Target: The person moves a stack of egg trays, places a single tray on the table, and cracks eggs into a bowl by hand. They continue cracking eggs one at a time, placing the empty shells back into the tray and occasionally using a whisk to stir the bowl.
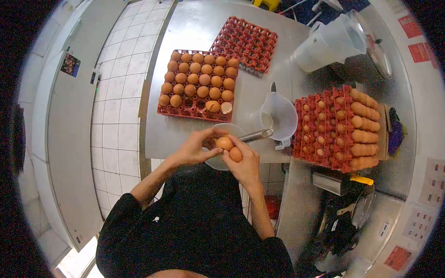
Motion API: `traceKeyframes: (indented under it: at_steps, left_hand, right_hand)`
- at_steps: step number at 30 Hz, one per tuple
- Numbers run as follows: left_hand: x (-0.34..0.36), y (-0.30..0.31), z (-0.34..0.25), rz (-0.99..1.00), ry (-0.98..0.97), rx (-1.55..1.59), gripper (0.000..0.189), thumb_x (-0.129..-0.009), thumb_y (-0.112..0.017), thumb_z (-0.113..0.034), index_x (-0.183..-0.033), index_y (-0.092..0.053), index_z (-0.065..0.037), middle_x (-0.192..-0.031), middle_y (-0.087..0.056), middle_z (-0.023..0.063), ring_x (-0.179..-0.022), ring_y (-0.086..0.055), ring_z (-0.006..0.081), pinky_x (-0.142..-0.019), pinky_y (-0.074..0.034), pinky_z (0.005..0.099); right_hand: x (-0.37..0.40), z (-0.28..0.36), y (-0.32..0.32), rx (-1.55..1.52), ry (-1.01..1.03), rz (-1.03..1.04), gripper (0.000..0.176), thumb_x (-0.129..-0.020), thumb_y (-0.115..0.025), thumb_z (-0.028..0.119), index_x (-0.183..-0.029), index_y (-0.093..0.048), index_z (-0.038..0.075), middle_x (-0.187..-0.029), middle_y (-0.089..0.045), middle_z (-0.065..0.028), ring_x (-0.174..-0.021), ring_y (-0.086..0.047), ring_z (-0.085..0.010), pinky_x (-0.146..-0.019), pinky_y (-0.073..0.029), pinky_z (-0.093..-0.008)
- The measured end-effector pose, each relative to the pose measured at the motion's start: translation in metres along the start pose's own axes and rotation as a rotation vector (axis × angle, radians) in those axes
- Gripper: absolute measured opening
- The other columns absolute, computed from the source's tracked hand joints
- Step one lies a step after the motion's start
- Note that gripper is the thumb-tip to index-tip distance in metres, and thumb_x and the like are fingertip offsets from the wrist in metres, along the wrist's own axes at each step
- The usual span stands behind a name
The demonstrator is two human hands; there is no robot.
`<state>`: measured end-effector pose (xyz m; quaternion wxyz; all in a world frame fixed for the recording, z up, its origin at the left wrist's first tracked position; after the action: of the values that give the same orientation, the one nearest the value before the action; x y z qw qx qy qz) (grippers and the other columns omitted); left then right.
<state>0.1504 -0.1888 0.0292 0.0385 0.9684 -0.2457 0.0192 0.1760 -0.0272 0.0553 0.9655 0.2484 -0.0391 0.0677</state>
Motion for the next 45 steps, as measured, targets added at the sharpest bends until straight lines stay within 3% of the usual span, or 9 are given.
traceKeyframes:
  at_steps: [16, 22, 26, 31, 33, 35, 37, 38, 45]
  left_hand:
    - [0.004, -0.01, 0.001, 0.11, -0.191, -0.379, 0.051, -0.088, -0.071, -0.011, -0.137, -0.057, -0.008, -0.116, -0.068, 0.0208, -0.102, -0.067, 0.0402, -0.089, -0.055, 0.0469]
    - [0.016, 0.025, -0.004, -0.307, -0.169, -0.198, 0.046, -0.088, -0.079, -0.019, -0.127, -0.063, -0.003, -0.104, -0.072, 0.0127, -0.088, -0.071, 0.0195, -0.08, -0.057, 0.0343]
    - [0.007, 0.067, 0.004, -0.599, -0.219, -0.32, 0.047, -0.088, -0.078, -0.016, -0.129, -0.061, -0.001, -0.104, -0.072, 0.0134, -0.085, -0.071, 0.0199, -0.077, -0.057, 0.0334]
    - [-0.022, 0.107, 0.042, -0.614, -0.069, -0.589, 0.043, -0.088, -0.077, -0.011, -0.126, -0.063, 0.0, -0.1, -0.071, 0.016, -0.083, -0.069, 0.0218, -0.075, -0.055, 0.0331]
    - [-0.011, 0.115, 0.028, -0.711, -0.232, -0.573, 0.042, -0.088, -0.077, -0.014, -0.126, -0.064, -0.001, -0.097, -0.07, 0.0165, -0.078, -0.067, 0.0243, -0.074, -0.055, 0.0343]
    - [-0.006, 0.136, 0.039, -0.665, -0.076, -0.616, 0.046, -0.084, -0.078, -0.012, -0.126, -0.064, -0.004, -0.102, -0.068, 0.0161, -0.088, -0.066, 0.0289, -0.08, -0.054, 0.0379]
    - [-0.005, 0.143, 0.054, -0.449, -0.232, -1.207, 0.043, -0.079, -0.078, -0.013, -0.12, -0.066, -0.007, -0.109, -0.065, 0.015, -0.104, -0.061, 0.0325, -0.089, -0.051, 0.041]
    - [0.0, 0.144, 0.048, -0.47, -0.169, -1.052, 0.047, -0.076, -0.076, -0.015, -0.121, -0.064, -0.011, -0.12, -0.06, 0.0134, -0.118, -0.055, 0.033, -0.093, -0.048, 0.0444]
    - [-0.02, 0.162, 0.072, -0.229, -0.002, -1.415, 0.048, -0.081, -0.068, -0.009, -0.128, -0.057, -0.014, -0.129, -0.052, 0.0158, -0.118, -0.052, 0.0348, -0.087, -0.047, 0.0496]
  right_hand:
    - [0.011, -0.009, 0.006, 0.325, 0.3, -0.176, 0.056, -0.078, -0.074, 0.004, -0.132, -0.065, 0.016, -0.112, -0.067, -0.0142, -0.097, -0.07, -0.0323, -0.084, -0.057, -0.0414]
    - [-0.018, 0.023, -0.019, 0.058, 0.147, -0.144, 0.048, -0.082, -0.074, 0.009, -0.129, -0.062, 0.009, -0.113, -0.069, -0.0188, -0.104, -0.068, -0.0382, -0.087, -0.055, -0.0434]
    - [-0.071, 0.037, -0.053, 0.056, 0.21, -0.057, 0.053, -0.084, -0.072, 0.019, -0.132, -0.055, 0.004, -0.113, -0.068, -0.0224, -0.104, -0.067, -0.0415, -0.088, -0.054, -0.0483]
    - [-0.116, 0.041, -0.069, 0.4, 0.25, -0.102, 0.045, -0.085, -0.067, 0.024, -0.124, -0.06, 0.002, -0.104, -0.068, -0.0243, -0.096, -0.067, -0.0428, -0.084, -0.052, -0.053]
    - [-0.119, 0.07, -0.056, 0.246, 0.245, 0.04, 0.037, -0.084, -0.065, 0.023, -0.113, -0.063, 0.001, -0.096, -0.069, -0.0253, -0.092, -0.067, -0.0428, -0.081, -0.053, -0.0529]
    - [-0.095, 0.141, -0.031, 0.22, 0.346, 0.242, 0.032, -0.084, -0.064, 0.024, -0.101, -0.065, -0.002, -0.087, -0.069, -0.023, -0.082, -0.068, -0.0404, -0.078, -0.053, -0.0492]
    - [-0.056, 0.212, -0.011, 0.228, 0.506, 0.442, 0.023, -0.085, -0.063, 0.022, -0.093, -0.065, 0.001, -0.073, -0.067, -0.0183, -0.068, -0.068, -0.0372, -0.067, -0.053, -0.0476]
    - [-0.03, 0.237, -0.009, 0.263, 0.662, 0.525, 0.021, -0.085, -0.063, 0.02, -0.095, -0.063, 0.001, -0.071, -0.065, -0.0169, -0.065, -0.067, -0.0373, -0.064, -0.053, -0.0466]
    - [0.055, 0.313, -0.006, 0.098, 0.966, 0.739, 0.016, -0.081, -0.065, 0.02, -0.083, -0.066, 0.004, -0.083, -0.068, -0.0215, -0.075, -0.069, -0.0364, -0.063, -0.052, -0.054]
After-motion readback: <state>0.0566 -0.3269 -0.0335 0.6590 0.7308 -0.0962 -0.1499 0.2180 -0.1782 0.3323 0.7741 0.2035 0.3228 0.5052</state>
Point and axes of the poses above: each hand's wrist, its own x-axis away from the middle knuckle, its own y-axis out of the back of the hand, z = x × y, the point moved 6 cm from there along -x, towards the middle knuckle
